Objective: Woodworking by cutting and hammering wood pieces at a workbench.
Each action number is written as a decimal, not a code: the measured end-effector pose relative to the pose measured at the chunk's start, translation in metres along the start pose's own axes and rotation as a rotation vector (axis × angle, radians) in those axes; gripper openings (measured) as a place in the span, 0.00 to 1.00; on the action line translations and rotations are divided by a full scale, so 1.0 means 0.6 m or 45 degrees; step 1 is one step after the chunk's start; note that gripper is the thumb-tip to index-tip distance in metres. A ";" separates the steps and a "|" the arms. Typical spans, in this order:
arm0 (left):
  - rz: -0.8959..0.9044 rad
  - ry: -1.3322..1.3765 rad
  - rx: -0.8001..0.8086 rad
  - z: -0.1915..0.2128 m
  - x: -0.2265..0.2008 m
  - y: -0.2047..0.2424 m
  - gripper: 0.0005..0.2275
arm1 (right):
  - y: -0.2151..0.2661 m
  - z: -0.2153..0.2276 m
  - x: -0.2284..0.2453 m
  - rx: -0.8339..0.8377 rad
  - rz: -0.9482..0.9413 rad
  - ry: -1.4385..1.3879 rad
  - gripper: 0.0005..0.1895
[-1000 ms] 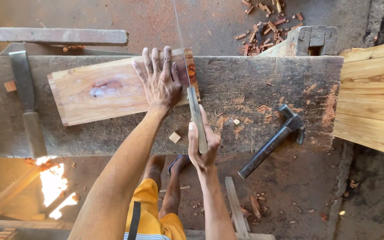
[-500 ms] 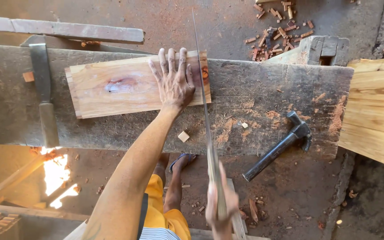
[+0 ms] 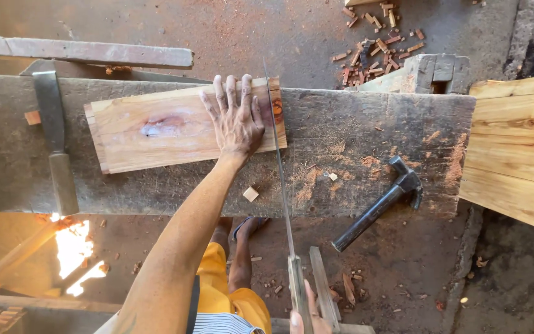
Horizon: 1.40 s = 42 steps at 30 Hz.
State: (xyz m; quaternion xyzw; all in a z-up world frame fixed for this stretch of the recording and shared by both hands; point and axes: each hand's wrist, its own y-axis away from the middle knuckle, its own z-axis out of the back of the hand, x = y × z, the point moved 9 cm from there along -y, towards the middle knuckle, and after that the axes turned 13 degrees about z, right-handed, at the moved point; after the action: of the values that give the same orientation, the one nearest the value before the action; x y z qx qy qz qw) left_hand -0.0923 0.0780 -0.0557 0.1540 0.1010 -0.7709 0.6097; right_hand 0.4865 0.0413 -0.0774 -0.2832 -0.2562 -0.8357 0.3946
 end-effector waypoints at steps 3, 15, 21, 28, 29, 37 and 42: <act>-0.026 0.005 -0.002 -0.005 0.000 -0.002 0.23 | -0.194 -0.040 0.072 0.183 -0.301 0.296 0.30; 0.005 -0.014 0.020 -0.009 0.002 -0.005 0.23 | -0.256 0.056 0.279 -0.365 0.466 -0.588 0.25; -0.024 -0.056 -0.029 -0.008 0.000 -0.005 0.23 | -0.095 0.004 0.164 -0.334 0.472 -0.603 0.24; -0.034 -0.030 -0.037 0.000 -0.003 -0.001 0.23 | -0.596 0.065 0.396 -0.442 0.608 -0.529 0.25; -0.028 -0.026 -0.034 0.001 -0.002 -0.001 0.22 | -0.586 0.066 0.396 -0.413 0.583 -0.541 0.26; -0.005 -0.038 0.002 -0.003 -0.002 -0.004 0.22 | -0.151 -0.112 0.013 -0.039 -0.249 -0.322 0.31; -0.045 -0.065 -0.033 -0.005 -0.005 -0.001 0.23 | -0.426 0.077 0.342 -0.407 0.507 -0.494 0.23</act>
State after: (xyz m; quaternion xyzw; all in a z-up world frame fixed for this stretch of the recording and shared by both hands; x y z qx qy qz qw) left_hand -0.0922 0.0818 -0.0573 0.1244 0.0982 -0.7838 0.6004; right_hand 0.1851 0.1079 0.0415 -0.5402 -0.1315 -0.7023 0.4447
